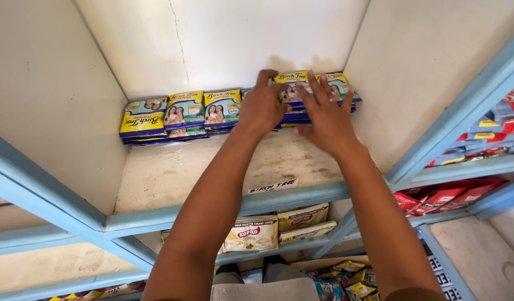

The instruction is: The person is stocking and organizing milk powder sachets on a grocery store shelf from a box on the floor.

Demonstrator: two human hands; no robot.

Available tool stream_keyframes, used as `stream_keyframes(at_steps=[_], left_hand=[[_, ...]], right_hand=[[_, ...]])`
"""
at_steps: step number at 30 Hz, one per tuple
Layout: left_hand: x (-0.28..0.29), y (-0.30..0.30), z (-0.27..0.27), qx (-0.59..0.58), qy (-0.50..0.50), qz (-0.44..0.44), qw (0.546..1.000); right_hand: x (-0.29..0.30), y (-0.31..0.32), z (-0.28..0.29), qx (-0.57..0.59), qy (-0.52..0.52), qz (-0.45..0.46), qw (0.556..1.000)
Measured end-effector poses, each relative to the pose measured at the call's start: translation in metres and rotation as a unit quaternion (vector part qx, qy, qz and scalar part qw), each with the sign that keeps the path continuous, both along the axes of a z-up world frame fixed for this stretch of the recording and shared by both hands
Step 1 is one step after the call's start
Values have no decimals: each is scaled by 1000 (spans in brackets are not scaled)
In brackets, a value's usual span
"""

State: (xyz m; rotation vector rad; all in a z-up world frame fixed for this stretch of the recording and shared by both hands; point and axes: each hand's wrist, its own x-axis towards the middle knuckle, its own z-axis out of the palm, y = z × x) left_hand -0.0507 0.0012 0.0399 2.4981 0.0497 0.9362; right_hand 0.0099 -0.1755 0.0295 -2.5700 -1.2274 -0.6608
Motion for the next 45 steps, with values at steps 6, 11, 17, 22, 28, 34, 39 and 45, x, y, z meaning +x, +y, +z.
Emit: stream_keyframes(at_steps=[6, 11, 17, 22, 28, 34, 39, 45], left_hand=[[-10, 2, 13, -49, -123, -24, 991], [0, 23, 12, -54, -298, -123, 945], [-105, -10, -27, -68, -389, -145, 907], [-217, -129, -62, -187, -152, -347, 906], [-160, -213, -245, -88, 89, -432, 893], [-170, -207, -392, -70, 267, -240, 931], [-170, -203, -376, -76, 260, -215, 938], [-164, -201, -384, -55, 276, -204, 938]], right_hand=[[-144, -88, -37, 200, 10, 136, 970], [-197, -176, -165, 237, 112, 61, 963], [-282, -321, -302, 62, 297, -185, 935], [-317, -362, -362, 9, 398, -262, 879], [-261, -316, -414, 102, 411, -222, 879], [-220, -309, -600, 169, 429, -241, 854], [-219, -305, -689, -121, 541, -279, 784], [-204, -278, -622, -129, 538, -344, 759]])
